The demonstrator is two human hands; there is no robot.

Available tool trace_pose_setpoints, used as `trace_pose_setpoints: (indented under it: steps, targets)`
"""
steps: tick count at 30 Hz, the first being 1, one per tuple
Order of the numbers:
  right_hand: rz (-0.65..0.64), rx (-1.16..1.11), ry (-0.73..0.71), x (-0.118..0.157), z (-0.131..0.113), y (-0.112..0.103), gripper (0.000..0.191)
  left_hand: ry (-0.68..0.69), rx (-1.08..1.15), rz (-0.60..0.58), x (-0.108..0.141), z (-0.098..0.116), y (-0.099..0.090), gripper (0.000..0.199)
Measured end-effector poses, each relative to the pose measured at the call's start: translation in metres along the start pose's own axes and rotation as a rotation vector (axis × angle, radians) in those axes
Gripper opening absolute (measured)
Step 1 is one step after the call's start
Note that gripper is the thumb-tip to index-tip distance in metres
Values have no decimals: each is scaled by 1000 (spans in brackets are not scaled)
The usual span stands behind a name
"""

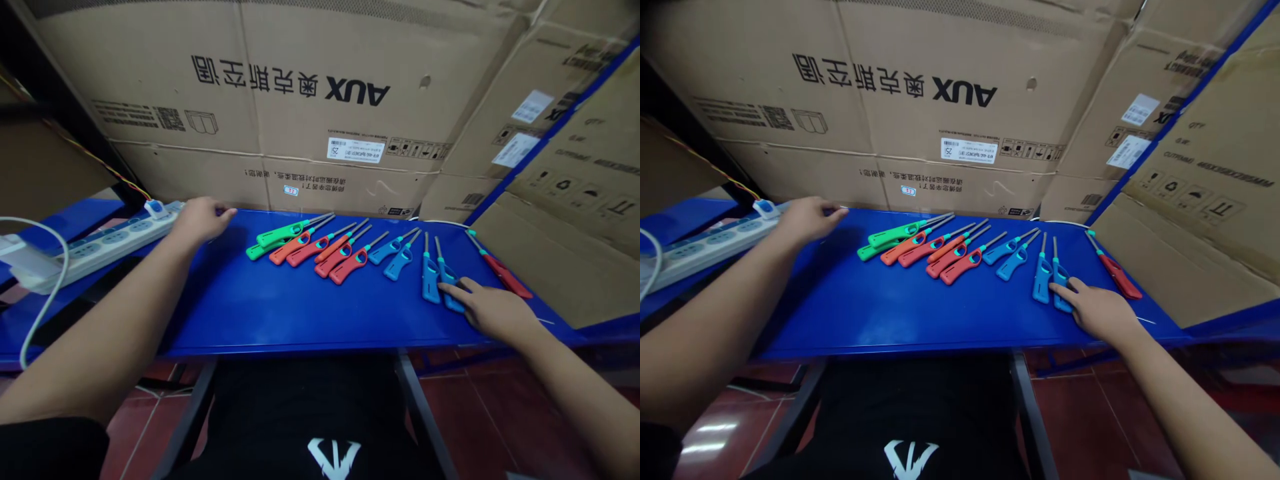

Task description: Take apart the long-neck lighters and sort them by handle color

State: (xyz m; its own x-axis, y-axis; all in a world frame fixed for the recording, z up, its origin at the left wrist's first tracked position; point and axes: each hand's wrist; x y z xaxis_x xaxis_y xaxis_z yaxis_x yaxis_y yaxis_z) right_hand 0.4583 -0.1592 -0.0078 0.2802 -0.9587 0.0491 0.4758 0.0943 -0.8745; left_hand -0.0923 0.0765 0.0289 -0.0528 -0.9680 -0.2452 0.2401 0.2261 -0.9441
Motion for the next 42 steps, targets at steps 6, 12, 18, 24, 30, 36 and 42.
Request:
trace_pose_setpoints:
  steps: [6, 12, 18, 24, 30, 36, 42]
  targets:
    - [183, -422, 261, -9, -5, -6, 52, 745, 178, -151, 62, 141, 20, 49]
    - [37, -497, 815, -39, -63, -43, 82, 679, 61, -492, 73, 282, 62, 69]
    - [-31, -530, 820, -53, -88, -47, 87, 577, 64, -650, 90, 330, 87, 74]
    - [-51, -530, 775, -47, -61, -33, 76, 461, 199, -644, 125, 365, 95, 68]
    - [8, -504, 692, -45, -13, 2, 64, 504, 403, -631, 122, 406, 103, 67]
    - [163, -444, 636, -49, 8, 12, 59, 679, 547, -516, 68, 355, 85, 44]
    - [543, -523, 710, -68, 15, -35, 49, 503, 282, -188, 38, 193, 44, 29]
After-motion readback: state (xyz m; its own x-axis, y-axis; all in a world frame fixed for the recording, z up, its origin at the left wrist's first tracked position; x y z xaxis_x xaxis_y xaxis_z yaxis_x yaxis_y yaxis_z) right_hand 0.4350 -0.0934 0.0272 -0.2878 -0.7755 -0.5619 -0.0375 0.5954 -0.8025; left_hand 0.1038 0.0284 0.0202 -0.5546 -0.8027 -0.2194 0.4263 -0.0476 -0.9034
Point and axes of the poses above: each hand's wrist, its own x-axis away from the middle knuckle, its own y-axis out of the palm, z = x × y, and after that the axes turned 5 degrees about -y, right-handed
